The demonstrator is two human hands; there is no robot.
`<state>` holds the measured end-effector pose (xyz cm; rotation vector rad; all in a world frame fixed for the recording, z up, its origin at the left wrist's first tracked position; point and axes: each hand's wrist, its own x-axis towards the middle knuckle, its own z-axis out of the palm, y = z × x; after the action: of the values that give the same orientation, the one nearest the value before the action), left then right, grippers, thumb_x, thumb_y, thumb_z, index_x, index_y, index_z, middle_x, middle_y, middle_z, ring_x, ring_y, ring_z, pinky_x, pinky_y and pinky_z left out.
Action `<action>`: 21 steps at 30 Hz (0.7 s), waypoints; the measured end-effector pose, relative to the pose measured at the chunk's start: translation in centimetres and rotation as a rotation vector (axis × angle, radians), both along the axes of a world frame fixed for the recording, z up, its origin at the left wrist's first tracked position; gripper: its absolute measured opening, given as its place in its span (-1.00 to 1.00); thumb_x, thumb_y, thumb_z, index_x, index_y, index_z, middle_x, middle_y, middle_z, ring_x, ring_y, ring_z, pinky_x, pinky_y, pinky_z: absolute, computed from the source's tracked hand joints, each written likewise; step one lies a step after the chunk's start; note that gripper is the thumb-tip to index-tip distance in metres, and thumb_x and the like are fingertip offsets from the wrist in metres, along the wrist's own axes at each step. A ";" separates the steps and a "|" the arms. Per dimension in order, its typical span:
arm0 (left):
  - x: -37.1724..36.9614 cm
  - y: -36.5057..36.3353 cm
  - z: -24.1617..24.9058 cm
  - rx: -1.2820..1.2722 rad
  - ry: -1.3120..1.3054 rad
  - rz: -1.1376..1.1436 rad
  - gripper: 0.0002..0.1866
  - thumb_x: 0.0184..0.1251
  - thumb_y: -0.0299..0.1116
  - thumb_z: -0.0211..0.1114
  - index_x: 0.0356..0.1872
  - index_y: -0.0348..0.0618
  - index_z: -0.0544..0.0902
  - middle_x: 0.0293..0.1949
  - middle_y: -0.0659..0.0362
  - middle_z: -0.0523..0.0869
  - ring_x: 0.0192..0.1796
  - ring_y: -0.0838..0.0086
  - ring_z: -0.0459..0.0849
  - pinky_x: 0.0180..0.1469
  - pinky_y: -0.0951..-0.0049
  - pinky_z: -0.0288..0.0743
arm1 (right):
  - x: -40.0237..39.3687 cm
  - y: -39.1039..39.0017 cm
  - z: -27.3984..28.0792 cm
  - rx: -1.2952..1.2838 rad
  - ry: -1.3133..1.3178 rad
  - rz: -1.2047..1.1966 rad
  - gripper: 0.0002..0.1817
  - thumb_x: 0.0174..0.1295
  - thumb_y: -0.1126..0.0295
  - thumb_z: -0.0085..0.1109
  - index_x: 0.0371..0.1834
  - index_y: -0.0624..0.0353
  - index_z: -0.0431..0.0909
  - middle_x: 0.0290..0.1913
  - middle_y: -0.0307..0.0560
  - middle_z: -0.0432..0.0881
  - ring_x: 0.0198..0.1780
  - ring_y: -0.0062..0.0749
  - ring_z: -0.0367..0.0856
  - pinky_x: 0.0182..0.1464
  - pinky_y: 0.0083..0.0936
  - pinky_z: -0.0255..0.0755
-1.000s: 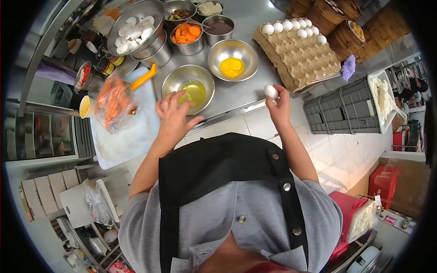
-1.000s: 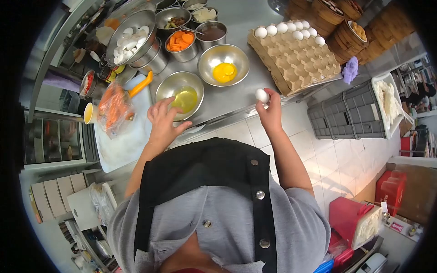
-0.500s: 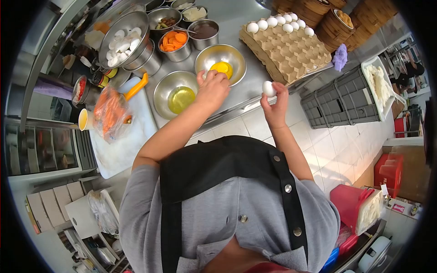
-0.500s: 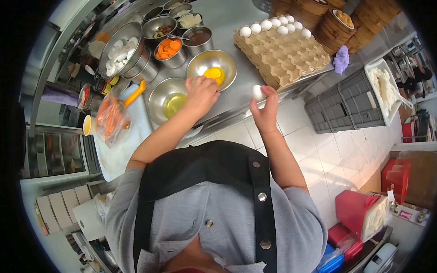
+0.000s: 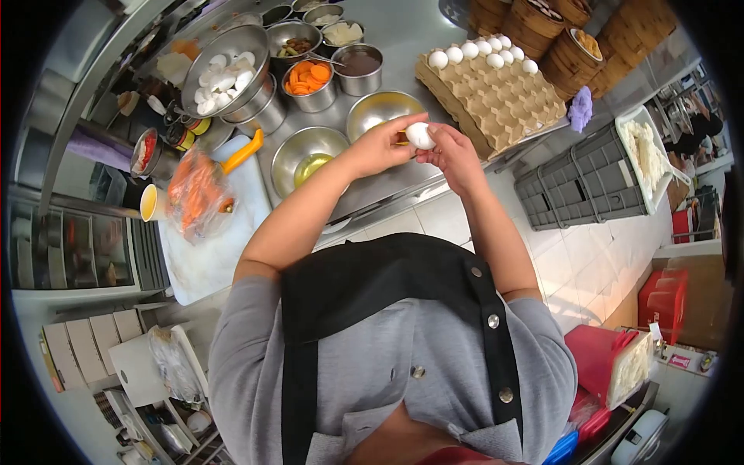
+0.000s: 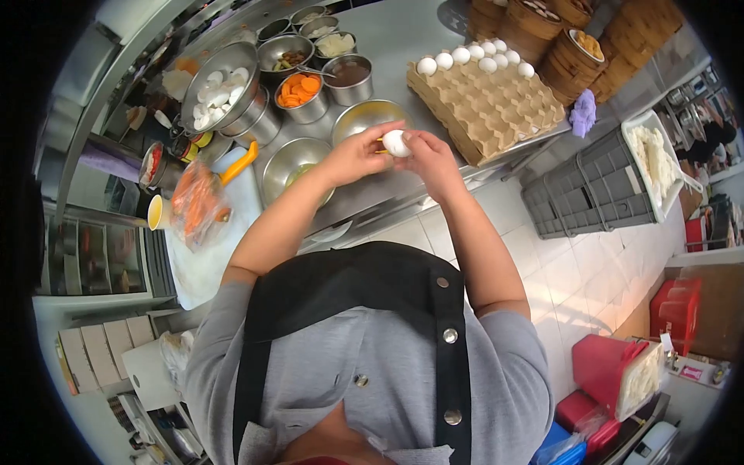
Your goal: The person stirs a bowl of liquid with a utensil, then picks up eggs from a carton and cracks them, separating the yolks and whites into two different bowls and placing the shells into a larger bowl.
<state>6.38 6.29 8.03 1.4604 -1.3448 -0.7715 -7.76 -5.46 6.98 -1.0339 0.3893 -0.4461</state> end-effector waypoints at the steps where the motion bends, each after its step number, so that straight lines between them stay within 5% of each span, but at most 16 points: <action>1: 0.6 0.0 -0.1 0.033 0.208 -0.013 -0.42 0.18 -0.51 0.22 0.27 -0.12 0.32 0.08 0.20 0.51 0.18 0.43 0.46 0.17 0.42 0.39 | 0.7 -0.2 0.2 -0.053 0.045 0.004 -0.69 0.28 0.26 0.09 -0.12 0.33 0.42 -0.18 -0.05 0.56 -0.27 -0.45 0.56 -0.24 -0.50 0.51; 6: 2.1 0.7 -1.1 0.142 0.663 0.038 -0.57 0.24 -0.52 0.16 0.16 -0.28 0.38 0.01 0.17 0.55 0.07 0.55 0.54 0.11 0.51 0.48 | 3.5 -1.1 -0.8 -0.337 0.201 0.053 -0.66 0.21 0.25 0.21 -0.21 0.36 0.45 -0.27 -0.07 0.56 -0.40 -0.50 0.54 -0.35 -0.61 0.49; 10: 2.4 0.9 -1.2 0.178 0.650 0.143 -0.62 0.27 -0.50 0.15 0.12 -0.29 0.41 0.00 0.14 0.56 0.04 0.54 0.56 0.08 0.54 0.50 | 4.4 -0.1 -1.2 -0.394 0.186 0.020 -0.70 0.23 0.34 0.19 -0.10 0.32 0.46 -0.25 -0.14 0.54 -0.31 -0.52 0.55 -0.25 -0.61 0.50; 12: 2.7 0.9 -1.0 0.165 0.754 0.206 -0.63 0.29 -0.48 0.15 0.11 -0.30 0.40 -0.01 0.12 0.55 0.03 0.49 0.57 0.09 0.53 0.52 | 4.6 0.4 -1.2 -0.613 -0.002 -0.050 -0.67 0.16 0.44 0.20 -0.02 0.33 0.48 -0.22 -0.16 0.55 -0.23 -0.52 0.54 -0.12 -0.60 0.46; 15: 3.0 1.0 -0.9 0.164 0.764 0.235 -0.63 0.27 -0.48 0.19 0.08 -0.35 0.42 -0.04 0.09 0.57 -0.03 0.45 0.61 0.09 0.48 0.54 | 4.4 0.8 -0.4 -0.823 0.066 -0.011 -0.60 0.01 0.52 0.18 0.00 0.23 0.54 -0.05 -0.11 0.52 -0.16 -0.45 0.56 -0.08 -0.51 0.47; 21: 3.0 1.1 0.3 0.167 0.708 0.235 -0.60 0.28 -0.50 0.11 0.15 -0.31 0.40 0.03 0.13 0.54 0.05 0.50 0.56 0.12 0.50 0.50 | 4.9 0.4 -0.4 -0.681 0.077 0.021 -0.60 0.00 0.51 0.17 0.00 0.22 0.56 -0.13 -0.11 0.59 -0.19 -0.49 0.56 -0.10 -0.55 0.46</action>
<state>9.36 7.43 8.37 1.2607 -0.5742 -1.1249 -2.83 -5.03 6.57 -1.7174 0.2969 -0.5356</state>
